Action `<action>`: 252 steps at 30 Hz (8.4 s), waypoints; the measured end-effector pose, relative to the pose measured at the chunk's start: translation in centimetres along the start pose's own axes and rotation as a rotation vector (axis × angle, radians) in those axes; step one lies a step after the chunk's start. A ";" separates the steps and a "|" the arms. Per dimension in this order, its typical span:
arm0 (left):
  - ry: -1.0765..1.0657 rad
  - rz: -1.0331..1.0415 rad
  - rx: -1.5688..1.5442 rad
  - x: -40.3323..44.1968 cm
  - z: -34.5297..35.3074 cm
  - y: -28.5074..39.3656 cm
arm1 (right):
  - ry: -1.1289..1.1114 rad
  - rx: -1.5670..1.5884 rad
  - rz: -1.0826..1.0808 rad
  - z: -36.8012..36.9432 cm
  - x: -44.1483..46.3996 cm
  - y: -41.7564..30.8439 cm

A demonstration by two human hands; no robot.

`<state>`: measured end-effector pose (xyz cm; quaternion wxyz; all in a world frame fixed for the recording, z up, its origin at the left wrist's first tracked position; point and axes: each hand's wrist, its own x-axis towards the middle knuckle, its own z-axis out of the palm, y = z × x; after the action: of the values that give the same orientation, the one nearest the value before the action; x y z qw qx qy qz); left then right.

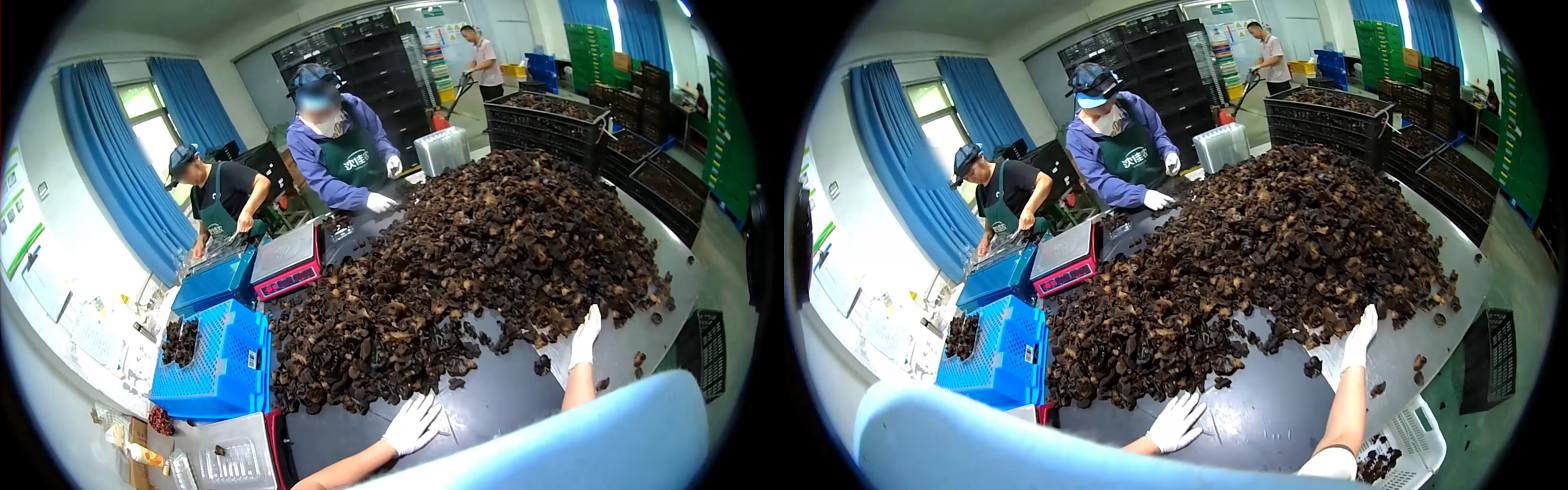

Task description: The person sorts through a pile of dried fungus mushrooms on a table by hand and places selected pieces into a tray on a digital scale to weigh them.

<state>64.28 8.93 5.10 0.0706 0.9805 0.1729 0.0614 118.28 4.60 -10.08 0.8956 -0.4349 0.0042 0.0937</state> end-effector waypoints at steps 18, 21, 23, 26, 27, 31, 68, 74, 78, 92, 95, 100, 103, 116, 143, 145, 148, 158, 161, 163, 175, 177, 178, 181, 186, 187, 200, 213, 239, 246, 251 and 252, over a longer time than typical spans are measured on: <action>-0.077 -0.032 -0.140 -0.1 2.9 -2.1 | -1.644 -0.876 -0.549 32.2 -34.5 3.0; -0.068 -0.028 -0.113 -0.8 4.0 -2.3 | -1.629 -0.594 -0.739 28.0 -34.2 1.1; -0.136 -0.057 -0.088 -0.2 3.3 -1.9 | -1.698 -0.570 -0.250 25.2 -29.3 -5.1; -0.154 -0.030 -0.043 -0.2 3.6 -2.0 | -1.029 -0.956 -0.402 18.3 -18.6 -10.1; -0.162 -0.034 -0.044 -0.1 3.5 -2.0 | -0.648 -0.939 -0.319 15.4 -15.4 -11.7; -0.214 -0.030 -0.034 0.7 3.2 -1.7 | 0.049 -0.898 -0.348 -0.6 1.2 -13.2; -0.188 -0.038 -0.061 0.2 3.1 -1.6 | -0.216 -1.007 -0.795 16.5 -20.1 -7.3; -0.234 -0.041 -0.085 0.7 1.1 -1.3 | -0.020 -0.861 -0.503 10.9 -15.1 1.6; -0.248 -0.034 -0.123 1.0 0.2 -1.6 | -0.336 -0.502 -0.230 19.9 -13.4 8.8; 0.019 -0.032 -0.287 -0.3 3.6 -2.3 | -1.676 -0.617 -0.244 39.5 -36.1 11.7; -0.141 -0.050 -0.259 0.8 2.0 -2.2 | -1.776 -0.935 -0.404 38.6 -39.9 7.0; -0.006 -0.059 -0.224 -0.3 3.8 -1.9 | -1.882 -0.866 -0.597 34.6 -44.7 2.9; 0.196 0.005 -0.327 -1.8 5.7 -2.8 | -1.738 -0.544 -0.230 31.1 -42.8 -2.6; 0.807 -1.464 -0.100 -18.2 2.1 -14.3 | -0.395 -0.380 0.291 9.9 -20.8 2.9; 0.402 -0.459 -1.292 -2.4 2.9 -41.0 | -0.810 -0.657 0.508 30.4 -17.9 19.6; 0.314 -0.499 -1.421 -2.4 2.3 -38.4 | -0.907 -0.753 0.531 30.0 -20.5 18.1; 0.241 -0.598 -1.579 -3.0 1.8 -35.0 | -1.070 -0.895 0.581 28.7 -24.9 15.5; -0.255 -0.771 -1.054 -6.2 -6.2 -25.1 | -1.619 -1.231 0.385 28.7 -37.0 5.2; -0.114 -0.557 -0.849 -7.5 -8.2 -27.0 | -1.826 -0.913 0.067 29.8 -35.7 2.2; 0.071 -0.560 -0.915 -8.9 -9.9 -29.1 | -1.685 -0.971 -0.089 30.6 -33.8 -0.5; 0.429 -1.183 -0.296 -11.3 2.7 -41.2 | -0.813 -0.862 -0.098 22.6 -15.8 9.3; 0.543 -1.018 -0.453 -7.3 2.5 -41.2 | -0.904 -0.740 -0.052 25.6 -18.2 12.1; 0.607 -0.907 -0.571 -5.3 3.1 -41.3 | -0.938 -0.794 -0.067 27.3 -19.8 13.3; 0.625 -0.666 -0.943 -0.1 2.0 -38.6 | -1.209 -0.697 0.182 32.6 -26.2 14.3; 0.307 -0.429 -0.987 0.1 -0.3 -33.3 | -1.603 -0.888 0.062 35.0 -33.5 14.9; 0.136 -0.571 -0.911 -0.3 -0.6 -33.4 | -1.729 -0.910 -0.162 35.1 -33.8 14.4; 0.001 -0.440 -0.272 -10.8 -18.5 -18.6 | -1.831 -1.458 -0.642 36.5 -36.7 -5.0; 0.316 0.514 -0.719 -17.6 -28.3 8.5 | -2.525 -0.873 -0.108 25.5 -46.8 -30.7; 0.273 0.889 -1.579 -28.0 -29.4 9.9 | -2.559 -0.096 0.089 21.4 -63.8 -31.4; 0.218 0.252 -1.081 -29.9 -24.6 6.2 | -1.965 -0.085 -0.126 15.9 -61.3 -29.1; 0.388 -0.740 -0.952 -34.2 -9.6 4.3 | -1.140 -0.992 -0.183 4.3 -56.4 -19.1; 0.373 -0.814 -0.904 -34.9 -7.7 4.6 | -1.126 -1.082 -0.314 1.9 -56.2 -18.1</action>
<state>32.13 -6.56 10.00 0.4639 0.6825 0.4980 0.2662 66.06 -14.06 10.19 0.4303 -0.6924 -0.5564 0.1610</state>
